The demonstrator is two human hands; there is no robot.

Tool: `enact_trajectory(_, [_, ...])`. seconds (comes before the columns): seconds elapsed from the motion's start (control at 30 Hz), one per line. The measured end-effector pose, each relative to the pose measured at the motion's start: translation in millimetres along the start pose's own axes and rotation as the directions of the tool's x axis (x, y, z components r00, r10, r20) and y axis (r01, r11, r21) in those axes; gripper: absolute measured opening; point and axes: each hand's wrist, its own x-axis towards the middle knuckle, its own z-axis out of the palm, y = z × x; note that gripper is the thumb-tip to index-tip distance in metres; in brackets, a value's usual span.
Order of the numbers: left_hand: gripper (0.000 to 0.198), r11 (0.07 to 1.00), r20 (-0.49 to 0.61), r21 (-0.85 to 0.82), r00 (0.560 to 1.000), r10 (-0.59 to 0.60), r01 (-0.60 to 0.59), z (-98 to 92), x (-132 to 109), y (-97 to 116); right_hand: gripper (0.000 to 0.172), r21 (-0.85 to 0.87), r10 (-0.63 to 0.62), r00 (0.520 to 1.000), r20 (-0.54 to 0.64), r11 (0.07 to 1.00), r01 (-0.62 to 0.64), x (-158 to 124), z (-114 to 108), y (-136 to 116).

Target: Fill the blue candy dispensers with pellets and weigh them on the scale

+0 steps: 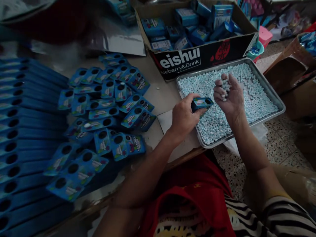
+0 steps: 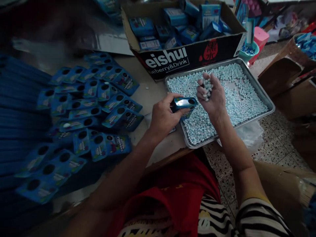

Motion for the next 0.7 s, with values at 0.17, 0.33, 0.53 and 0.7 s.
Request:
enact_trajectory(0.17, [0.042,0.999,0.037,-0.011,0.999,-0.038,0.039,11.3,3.4,0.5,0.051,-0.344,-0.172,0.982,0.074,0.920,0.187,-8.4,21.4,-1.7])
enact_trajectory(0.33, [0.041,0.995,0.000,-0.102,1.000,-0.009,0.009,13.8,7.1,-3.4,0.060,-0.762,-0.228,0.950,0.212,0.570,0.307,-18.0,33.1,-7.8])
enact_trajectory(0.53, [0.041,0.988,-0.008,-0.153,1.000,-0.026,0.024,21.9,6.0,-4.7,0.060,-0.669,-0.180,0.977,0.117,0.713,0.211,-0.1,7.1,-12.8])
enact_trajectory(0.7, [0.036,0.951,-0.143,-0.306,0.985,-0.096,0.048,0.6,-13.4,-19.2,0.060,-0.386,-0.141,0.987,0.082,0.908,0.162,9.0,-53.6,-13.4])
